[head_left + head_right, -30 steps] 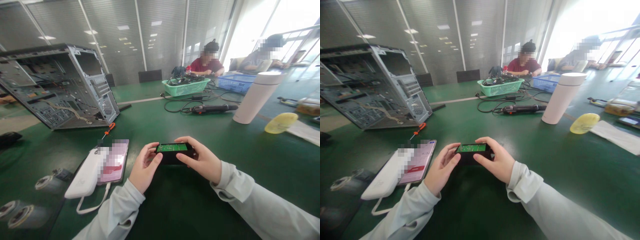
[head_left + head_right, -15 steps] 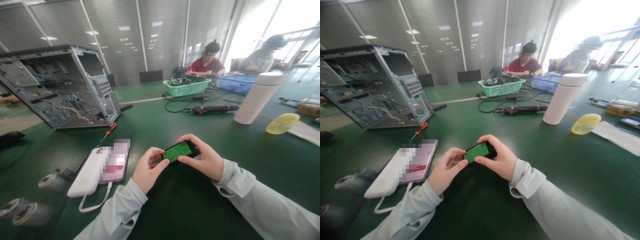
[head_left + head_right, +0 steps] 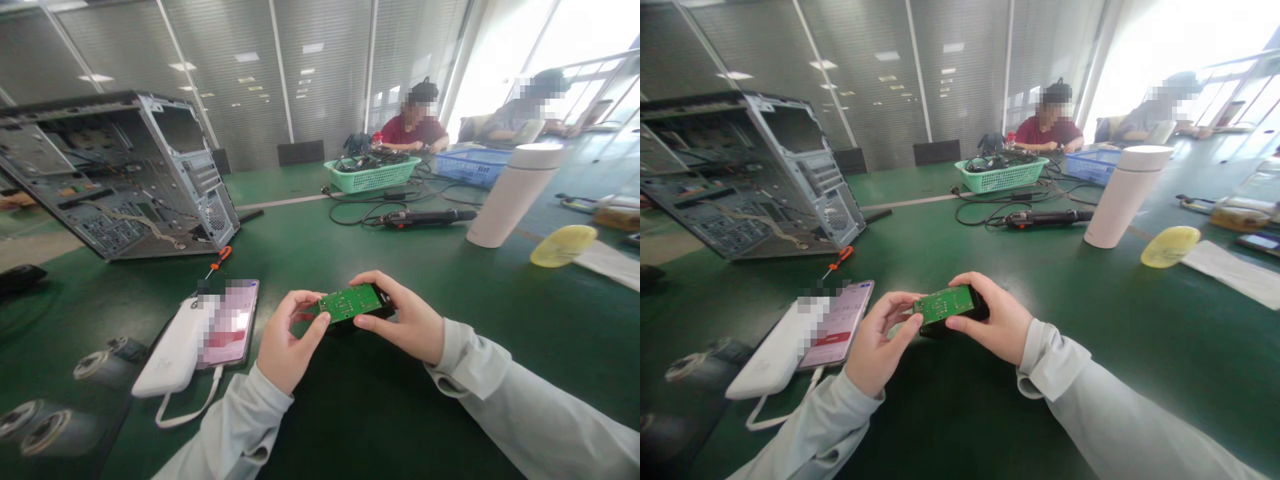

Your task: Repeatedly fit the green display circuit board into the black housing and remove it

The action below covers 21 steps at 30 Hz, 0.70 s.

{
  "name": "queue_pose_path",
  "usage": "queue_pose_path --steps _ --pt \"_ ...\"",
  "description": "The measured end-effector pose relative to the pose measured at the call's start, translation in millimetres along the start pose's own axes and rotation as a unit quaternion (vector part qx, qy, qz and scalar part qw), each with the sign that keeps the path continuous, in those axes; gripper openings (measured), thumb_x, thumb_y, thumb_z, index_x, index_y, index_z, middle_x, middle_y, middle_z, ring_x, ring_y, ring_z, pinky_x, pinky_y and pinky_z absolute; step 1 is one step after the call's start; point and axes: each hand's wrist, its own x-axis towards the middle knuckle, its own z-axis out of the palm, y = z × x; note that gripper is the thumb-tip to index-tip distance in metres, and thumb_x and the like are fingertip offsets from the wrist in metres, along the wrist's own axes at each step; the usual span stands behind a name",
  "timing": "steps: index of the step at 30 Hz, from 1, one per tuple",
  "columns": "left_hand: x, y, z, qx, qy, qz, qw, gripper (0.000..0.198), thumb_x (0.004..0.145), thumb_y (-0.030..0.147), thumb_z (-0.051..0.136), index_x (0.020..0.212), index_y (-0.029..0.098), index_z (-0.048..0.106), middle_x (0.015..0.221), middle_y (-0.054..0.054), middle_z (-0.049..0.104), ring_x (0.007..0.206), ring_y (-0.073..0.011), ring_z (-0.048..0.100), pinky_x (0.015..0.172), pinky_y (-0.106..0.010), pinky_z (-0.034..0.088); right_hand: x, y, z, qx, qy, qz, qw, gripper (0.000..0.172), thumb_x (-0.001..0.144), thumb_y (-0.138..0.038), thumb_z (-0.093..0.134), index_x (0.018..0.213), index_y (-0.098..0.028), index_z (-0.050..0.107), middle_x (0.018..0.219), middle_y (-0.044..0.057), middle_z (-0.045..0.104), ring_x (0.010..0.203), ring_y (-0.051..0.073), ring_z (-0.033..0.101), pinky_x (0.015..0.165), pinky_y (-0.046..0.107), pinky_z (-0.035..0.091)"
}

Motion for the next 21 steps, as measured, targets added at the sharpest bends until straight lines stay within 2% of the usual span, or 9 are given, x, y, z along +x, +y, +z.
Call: queue_pose_path --steps 2,4,7,9,11,14,16,19,21 --pt "-1 -1 -1.8 0.041 0.006 0.029 0.999 0.019 0.08 0.027 0.056 0.096 0.017 0.054 0.098 -0.008 0.064 0.09 -0.0195 0.062 0.077 -0.033 0.051 -1 -2 0 -0.011 -0.007 0.008 1.0 0.037 0.084 -0.039 0.059 0.112 -0.018 0.048 0.103 0.004 0.052 0.088 0.013 0.051 0.074 0.024 0.042" --pt "-2 -1 -3.8 0.113 -0.008 0.073 0.991 0.029 0.079 0.027 0.057 0.106 0.017 0.054 0.101 -0.008 0.062 0.092 -0.0211 0.06 0.077 -0.036 0.051 -1 -5 -1 -0.022 -0.01 0.013 1.0 0.035 0.084 -0.038 0.058 0.111 -0.018 0.047 0.102 0.004 0.052 0.087 0.013 0.051 0.072 0.023 0.043" --pt "-1 0 -6.2 0.246 -0.041 0.146 0.957 0.047 0.075 0.033 0.065 0.117 0.016 0.054 0.097 -0.009 0.061 0.091 -0.0242 0.056 0.078 -0.04 0.048 -2 -9 -1 -0.051 -0.021 0.004 0.998 0.035 0.084 -0.037 0.058 0.111 -0.019 0.047 0.103 0.004 0.052 0.09 0.014 0.051 0.072 0.023 0.044" --pt "-1 2 -6.7 0.296 -0.046 0.169 0.939 0.043 0.075 0.037 0.065 0.112 0.016 0.058 0.09 -0.008 0.06 0.086 -0.024 0.055 0.076 -0.04 0.047 -3 -10 -2 -0.07 -0.026 -0.004 0.997 0.038 0.084 -0.037 0.06 0.115 -0.019 0.045 0.106 0.005 0.051 0.094 0.015 0.051 0.076 0.024 0.044" --pt "-1 3 -6.5 0.304 -0.042 0.17 0.936 0.035 0.078 0.037 0.061 0.106 0.016 0.061 0.086 -0.007 0.059 0.084 -0.0232 0.054 0.075 -0.038 0.046 -2 -10 -3 -0.066 -0.022 -0.004 0.998 0.047 0.083 -0.039 0.061 0.121 -0.021 0.042 0.108 0.005 0.05 0.096 0.016 0.05 0.079 0.026 0.044" --pt "-2 4 -5.7 0.267 -0.029 0.147 0.952 0.032 0.079 0.036 0.06 0.104 0.016 0.061 0.087 -0.006 0.058 0.082 -0.0221 0.054 0.074 -0.036 0.045 -1 -7 -5 -0.034 -0.024 0.033 0.999 0.064 0.081 -0.044 0.062 0.132 -0.021 0.032 0.108 0.006 0.049 0.094 0.016 0.051 0.08 0.028 0.045" --pt "-2 4 -4.9 0.21 -0.009 0.106 0.972 0.031 0.079 0.036 0.06 0.102 0.016 0.062 0.085 -0.006 0.058 0.08 -0.021 0.054 0.073 -0.034 0.044 0 -4 -7 -0.02 -0.025 0.063 0.998 0.069 0.08 -0.046 0.063 0.134 -0.02 0.03 0.108 0.007 0.05 0.096 0.018 0.052 0.083 0.031 0.045" --pt "1 -1 -3.0 0.05 0.038 -0.007 0.998 0.029 0.078 0.038 0.06 0.097 0.017 0.064 0.084 -0.005 0.061 0.076 -0.0193 0.056 0.069 -0.03 0.045 2 2 -9 -0.01 -0.021 0.094 0.995 0.07 0.078 -0.051 0.063 0.133 -0.02 0.032 0.104 0.007 0.052 0.095 0.02 0.052 0.085 0.034 0.044" --pt "3 -5 -1.1 -0.085 0.053 -0.092 0.991 0.032 0.077 0.044 0.059 0.091 0.016 0.065 0.083 -0.006 0.064 0.073 -0.0184 0.057 0.064 -0.028 0.046 2 6 -10 -0.014 -0.007 0.112 0.994 0.069 0.077 -0.053 0.061 0.131 -0.021 0.035 0.099 0.005 0.054 0.087 0.019 0.055 0.079 0.034 0.046"
